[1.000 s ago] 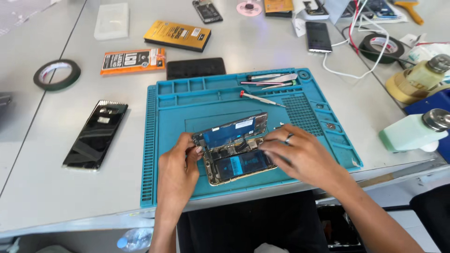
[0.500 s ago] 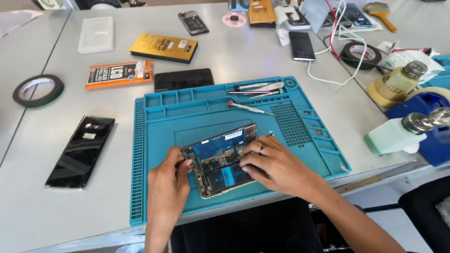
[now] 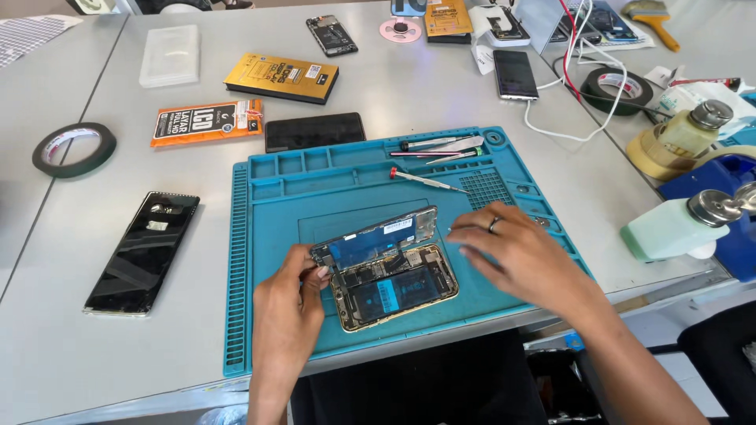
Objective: The person reassembles a gold smartphone by aligning the screen and securing it with screws. They then place it aside and begin working on a second black smartphone, removing screws from its back cover.
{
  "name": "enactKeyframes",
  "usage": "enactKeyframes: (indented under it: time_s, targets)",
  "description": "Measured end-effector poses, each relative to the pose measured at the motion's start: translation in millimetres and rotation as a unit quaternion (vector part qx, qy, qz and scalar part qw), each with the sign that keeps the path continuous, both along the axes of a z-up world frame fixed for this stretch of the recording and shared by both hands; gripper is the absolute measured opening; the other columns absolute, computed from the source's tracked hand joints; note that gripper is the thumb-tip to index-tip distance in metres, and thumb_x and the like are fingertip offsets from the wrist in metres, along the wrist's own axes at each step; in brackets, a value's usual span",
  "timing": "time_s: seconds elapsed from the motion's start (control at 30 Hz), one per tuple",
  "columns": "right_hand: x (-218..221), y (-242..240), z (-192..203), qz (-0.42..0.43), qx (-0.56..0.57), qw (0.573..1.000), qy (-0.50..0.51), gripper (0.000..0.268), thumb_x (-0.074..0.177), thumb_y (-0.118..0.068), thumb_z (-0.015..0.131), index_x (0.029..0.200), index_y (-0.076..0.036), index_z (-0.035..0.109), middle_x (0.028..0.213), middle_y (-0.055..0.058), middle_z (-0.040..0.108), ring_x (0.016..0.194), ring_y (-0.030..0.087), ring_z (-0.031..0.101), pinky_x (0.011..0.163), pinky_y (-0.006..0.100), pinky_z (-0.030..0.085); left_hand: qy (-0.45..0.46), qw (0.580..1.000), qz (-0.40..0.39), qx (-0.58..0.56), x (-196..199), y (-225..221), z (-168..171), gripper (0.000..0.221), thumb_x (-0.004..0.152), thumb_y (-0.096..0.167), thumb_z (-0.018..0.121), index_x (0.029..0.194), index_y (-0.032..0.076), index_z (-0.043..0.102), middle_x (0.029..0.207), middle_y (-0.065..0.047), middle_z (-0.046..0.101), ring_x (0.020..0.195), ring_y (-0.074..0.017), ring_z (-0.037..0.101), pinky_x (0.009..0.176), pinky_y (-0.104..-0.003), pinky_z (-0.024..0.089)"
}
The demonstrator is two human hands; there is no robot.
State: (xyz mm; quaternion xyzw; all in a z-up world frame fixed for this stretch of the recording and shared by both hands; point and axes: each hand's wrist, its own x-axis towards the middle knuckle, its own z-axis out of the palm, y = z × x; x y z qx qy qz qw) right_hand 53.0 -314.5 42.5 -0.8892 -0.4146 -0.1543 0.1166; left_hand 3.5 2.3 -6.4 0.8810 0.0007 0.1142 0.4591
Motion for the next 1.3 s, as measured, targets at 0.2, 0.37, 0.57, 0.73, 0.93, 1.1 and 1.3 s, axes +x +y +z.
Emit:
enactKeyframes:
  time_s: [0.2,0.37,0.57,0.73,0.93,1.1,1.3]
  targets:
    - [28,-9,-7,-0.057,-0.047,0.996,0.045,0.022,0.096,-0.015,0.065,0.117,-0.009,0.071,0.11,0.006,0.071,0.104,0.028,0.062,0.083,0.045,0.054,0.014,1.0,0.006,0.002,0,0,0,0.018,0.097,0.004,0.059,0.112,0.012,0.059,0.1,-0.007,0.08,0.09,-0.0197,0.082,0.07,-0.031,0.06]
    - [56,-6,-10,-0.07,-0.139,0.984,0.091,0.009,0.096,-0.016,0.065,0.102,-0.013,0.072,0.097,0.003,0.071,0.102,0.025,0.066,0.071,0.044,0.058,-0.011,1.0,-0.001,0.006,-1,-2,7,0.011,0.099,0.004,0.058,0.108,0.01,0.057,0.094,-0.007,0.08,0.088,-0.0201,0.082,0.067,-0.032,0.059]
    - [64,-3,-18,0.008,-0.288,0.955,-0.078,0.009,0.086,0.0,0.069,0.088,-0.009,0.065,0.08,0.008,0.07,0.089,0.029,0.063,0.062,0.043,0.057,-0.031,0.999,-0.015,-0.004,-2,-2,8,0.012,0.099,0.002,0.057,0.11,0.008,0.056,0.095,-0.009,0.079,0.088,-0.0218,0.082,0.068,-0.032,0.061]
    - [48,6,-5,-0.032,-0.229,0.97,-0.078,0.015,0.092,-0.014,0.067,0.078,-0.012,0.07,0.067,0.002,0.065,0.078,0.02,0.066,0.067,0.032,0.055,-0.059,0.998,-0.03,-0.02,-7,-2,17,0.01,0.098,-0.007,0.059,0.107,-0.004,0.063,0.084,-0.026,0.074,0.082,-0.0379,0.078,0.066,-0.049,0.064]
    - [8,21,-7,-0.03,0.088,0.988,0.121,0.007,0.085,-0.012,0.073,0.08,-0.016,0.069,0.07,0.004,0.074,0.07,0.022,0.075,0.065,0.032,0.059,-0.034,0.998,-0.022,-0.053,-4,-1,18,0.01,0.098,-0.007,0.058,0.106,-0.003,0.064,0.087,-0.028,0.076,0.082,-0.0398,0.079,0.068,-0.046,0.066]
    - [-3,56,-1,0.085,0.022,0.996,-0.017,0.022,0.091,0.0,0.064,0.073,-0.011,0.061,0.068,0.001,0.06,0.068,0.019,0.065,0.055,0.025,0.054,-0.036,0.998,-0.04,-0.045,-1,0,21,0.009,0.1,-0.005,0.056,0.107,-0.005,0.061,0.088,-0.031,0.074,0.085,-0.0445,0.078,0.069,-0.05,0.067]
    - [-5,50,-31,0.087,0.019,0.99,-0.108,0.009,0.096,-0.005,0.069,0.104,-0.009,0.07,0.097,0.004,0.072,0.08,0.023,0.07,0.061,0.036,0.062,-0.021,0.999,-0.025,-0.019,-1,1,-3,0.019,0.095,-0.009,0.05,0.102,0.008,0.054,0.089,-0.008,0.076,0.084,-0.0185,0.081,0.069,-0.031,0.066]
